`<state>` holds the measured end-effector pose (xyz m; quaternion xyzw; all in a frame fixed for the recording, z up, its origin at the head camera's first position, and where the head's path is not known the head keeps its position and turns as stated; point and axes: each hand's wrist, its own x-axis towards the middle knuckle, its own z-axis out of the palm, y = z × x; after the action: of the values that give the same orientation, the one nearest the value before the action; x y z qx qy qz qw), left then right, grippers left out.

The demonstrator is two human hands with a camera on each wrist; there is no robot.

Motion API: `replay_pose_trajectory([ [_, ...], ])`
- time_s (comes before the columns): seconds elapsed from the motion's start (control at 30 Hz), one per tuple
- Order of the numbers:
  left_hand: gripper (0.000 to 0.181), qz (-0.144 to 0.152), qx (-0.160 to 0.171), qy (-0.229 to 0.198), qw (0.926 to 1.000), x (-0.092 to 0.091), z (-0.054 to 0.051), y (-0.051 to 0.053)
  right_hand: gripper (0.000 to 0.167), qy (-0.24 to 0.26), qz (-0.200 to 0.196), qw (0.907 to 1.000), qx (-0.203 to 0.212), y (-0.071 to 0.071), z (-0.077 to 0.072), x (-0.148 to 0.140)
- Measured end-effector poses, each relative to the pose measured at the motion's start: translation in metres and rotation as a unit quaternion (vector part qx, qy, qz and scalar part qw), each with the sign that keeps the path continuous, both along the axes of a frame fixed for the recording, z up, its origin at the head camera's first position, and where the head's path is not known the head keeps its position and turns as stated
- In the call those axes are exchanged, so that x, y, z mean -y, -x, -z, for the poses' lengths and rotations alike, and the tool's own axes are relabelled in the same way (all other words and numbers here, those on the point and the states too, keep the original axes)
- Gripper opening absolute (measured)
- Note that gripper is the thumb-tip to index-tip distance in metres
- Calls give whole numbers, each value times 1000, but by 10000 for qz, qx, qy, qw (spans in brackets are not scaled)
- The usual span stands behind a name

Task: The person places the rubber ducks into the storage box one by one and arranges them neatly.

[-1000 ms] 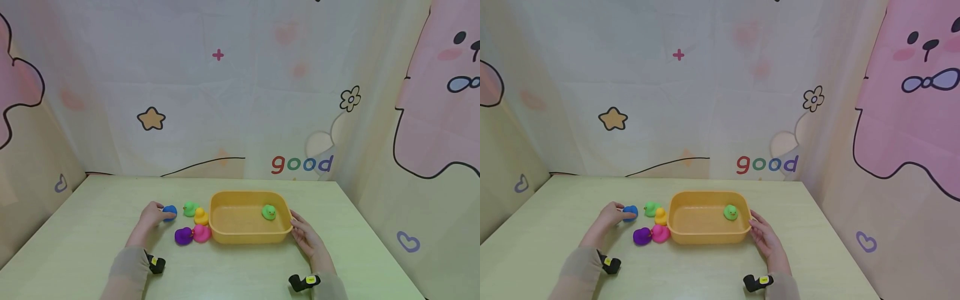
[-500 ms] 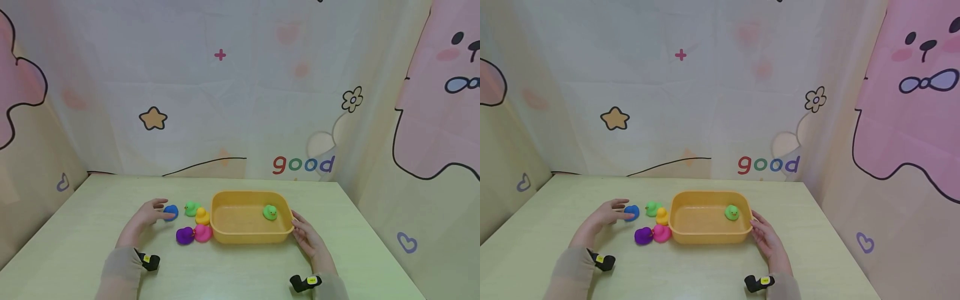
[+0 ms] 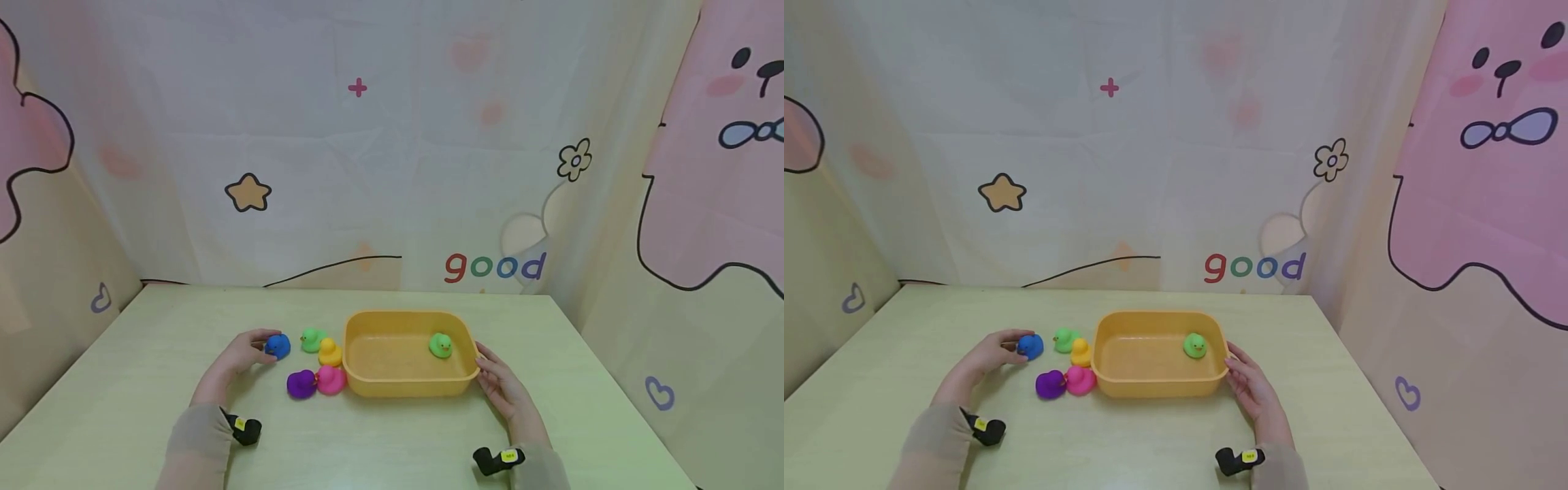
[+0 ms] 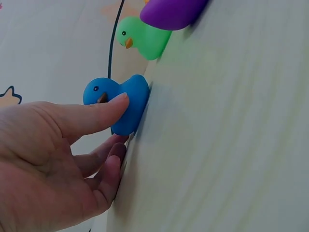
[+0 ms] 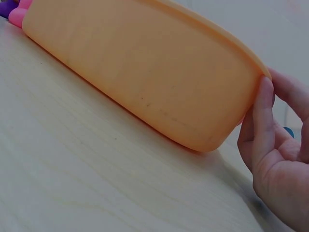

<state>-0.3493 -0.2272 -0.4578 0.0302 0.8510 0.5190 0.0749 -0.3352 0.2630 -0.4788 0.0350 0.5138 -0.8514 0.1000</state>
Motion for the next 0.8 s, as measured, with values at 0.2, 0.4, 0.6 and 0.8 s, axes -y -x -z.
replay_pose_trajectory([
  [0.2,52,-3,-238,173,9996,-1,3,3,28,22,28,10000,28,0,-2,0],
  [0.4,49,-120,-347,203,9991,-2,3,2,28,44,34,9999,112,0,-3,1],
  [0.6,55,-329,-70,80,9994,-3,-2,0,28,96,120,9997,200,0,-2,1],
  [0.8,60,-504,196,-256,9982,-1,-6,1,28,63,103,9998,184,-1,-1,0],
])
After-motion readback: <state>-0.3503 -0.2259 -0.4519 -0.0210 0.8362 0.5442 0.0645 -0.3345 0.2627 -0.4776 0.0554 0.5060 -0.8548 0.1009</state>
